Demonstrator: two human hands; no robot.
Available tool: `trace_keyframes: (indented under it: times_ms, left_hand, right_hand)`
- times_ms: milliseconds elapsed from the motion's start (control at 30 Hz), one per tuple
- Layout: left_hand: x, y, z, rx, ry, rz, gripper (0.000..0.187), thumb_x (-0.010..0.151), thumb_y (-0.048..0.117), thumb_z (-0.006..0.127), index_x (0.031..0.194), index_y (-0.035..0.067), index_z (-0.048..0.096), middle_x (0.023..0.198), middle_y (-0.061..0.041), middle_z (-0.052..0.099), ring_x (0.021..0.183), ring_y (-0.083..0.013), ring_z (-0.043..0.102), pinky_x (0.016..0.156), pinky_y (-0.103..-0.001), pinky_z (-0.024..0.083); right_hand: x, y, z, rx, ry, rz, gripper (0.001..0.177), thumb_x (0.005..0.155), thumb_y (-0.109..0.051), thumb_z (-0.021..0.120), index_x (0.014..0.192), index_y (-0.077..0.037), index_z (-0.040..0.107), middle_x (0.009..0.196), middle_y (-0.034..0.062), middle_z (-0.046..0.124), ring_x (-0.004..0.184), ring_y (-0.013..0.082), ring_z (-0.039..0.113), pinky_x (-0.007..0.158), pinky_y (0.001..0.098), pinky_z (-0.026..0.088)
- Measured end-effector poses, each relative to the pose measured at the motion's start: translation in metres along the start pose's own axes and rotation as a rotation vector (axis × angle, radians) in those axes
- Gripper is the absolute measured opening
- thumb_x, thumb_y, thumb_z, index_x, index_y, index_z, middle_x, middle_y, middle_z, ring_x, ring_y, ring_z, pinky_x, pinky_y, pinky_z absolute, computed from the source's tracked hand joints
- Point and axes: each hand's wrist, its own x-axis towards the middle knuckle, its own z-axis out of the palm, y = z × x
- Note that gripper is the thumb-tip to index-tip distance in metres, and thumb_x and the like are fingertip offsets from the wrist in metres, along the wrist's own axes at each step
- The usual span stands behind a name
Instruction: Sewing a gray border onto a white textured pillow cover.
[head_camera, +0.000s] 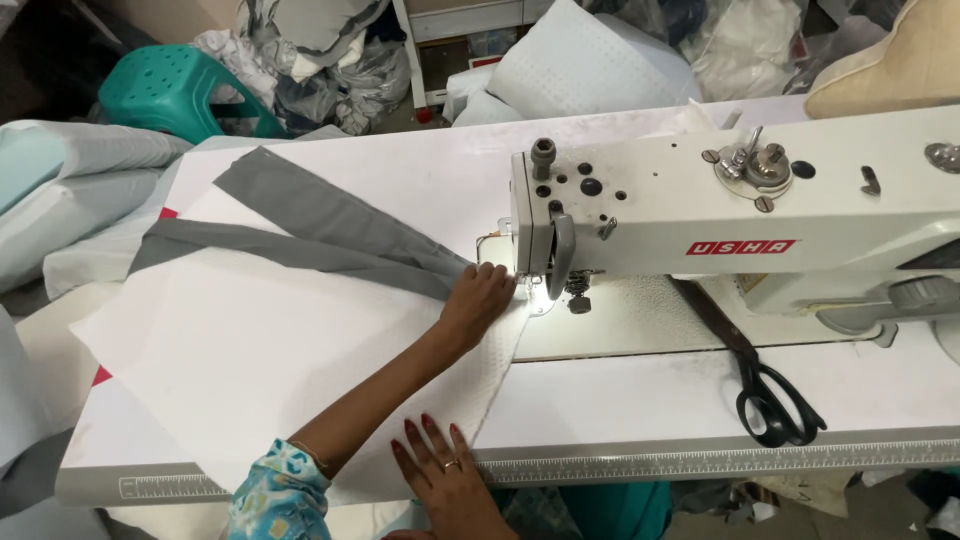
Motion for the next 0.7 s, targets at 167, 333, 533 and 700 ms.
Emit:
trace_keyframes:
  times_ms: [167, 333, 533, 700]
  left_hand:
    - [-0.015, 0.022, 0.036, 0.025, 0.185, 0.047, 0.017, 0.094, 0.016, 0.063, 0.105, 0.004, 0.064, 0.099, -0.010, 0.057, 0.095, -0.0244, 0.058, 0.084, -0.040, 0.048]
    - [-0.005, 0.027, 0.051, -0.135, 0.235, 0.017, 0.019, 0.094, 0.017, 0.064, 0.107, 0.003, 0.063, 0.097, -0.009, 0.057, 0.092, -0.0230, 0.059, 0.081, -0.039, 0.050]
    - [-0.009, 0.019, 0.057, -0.157, 0.137, 0.064, 0.016, 0.101, 0.014, 0.060, 0.107, -0.001, 0.061, 0.102, -0.011, 0.057, 0.084, -0.0207, 0.059, 0.069, -0.034, 0.052]
    - [-0.012, 0.017, 0.053, 0.083, 0.314, 0.245, 0.016, 0.093, 0.010, 0.061, 0.097, -0.005, 0.058, 0.109, -0.011, 0.060, 0.084, -0.0199, 0.059, 0.062, -0.031, 0.052]
  right_hand:
    - [0.002, 0.003, 0.000, 0.448, -0.148, 0.019, 0.103, 0.103, -0.079, 0.030, 0.161, 0.006, 0.038, 0.166, 0.0342, 0.027, 0.157, 0.0509, 0.015, 0.121, 0.0687, 0.007]
    - [-0.002, 0.006, -0.002, 0.561, -0.215, 0.010, 0.100, 0.105, -0.077, 0.031, 0.155, 0.008, 0.044, 0.165, 0.0364, 0.030, 0.158, 0.0530, 0.015, 0.123, 0.0716, 0.004]
    - [-0.001, 0.011, -0.002, 0.560, -0.167, -0.011, 0.098, 0.106, -0.075, 0.030, 0.156, 0.008, 0.044, 0.165, 0.0360, 0.032, 0.159, 0.0519, 0.017, 0.124, 0.0693, 0.005]
    - [-0.003, 0.017, -0.017, 0.597, -0.204, 0.002, 0.094, 0.107, -0.073, 0.032, 0.160, 0.004, 0.043, 0.167, 0.0339, 0.031, 0.161, 0.0496, 0.017, 0.126, 0.0677, 0.005]
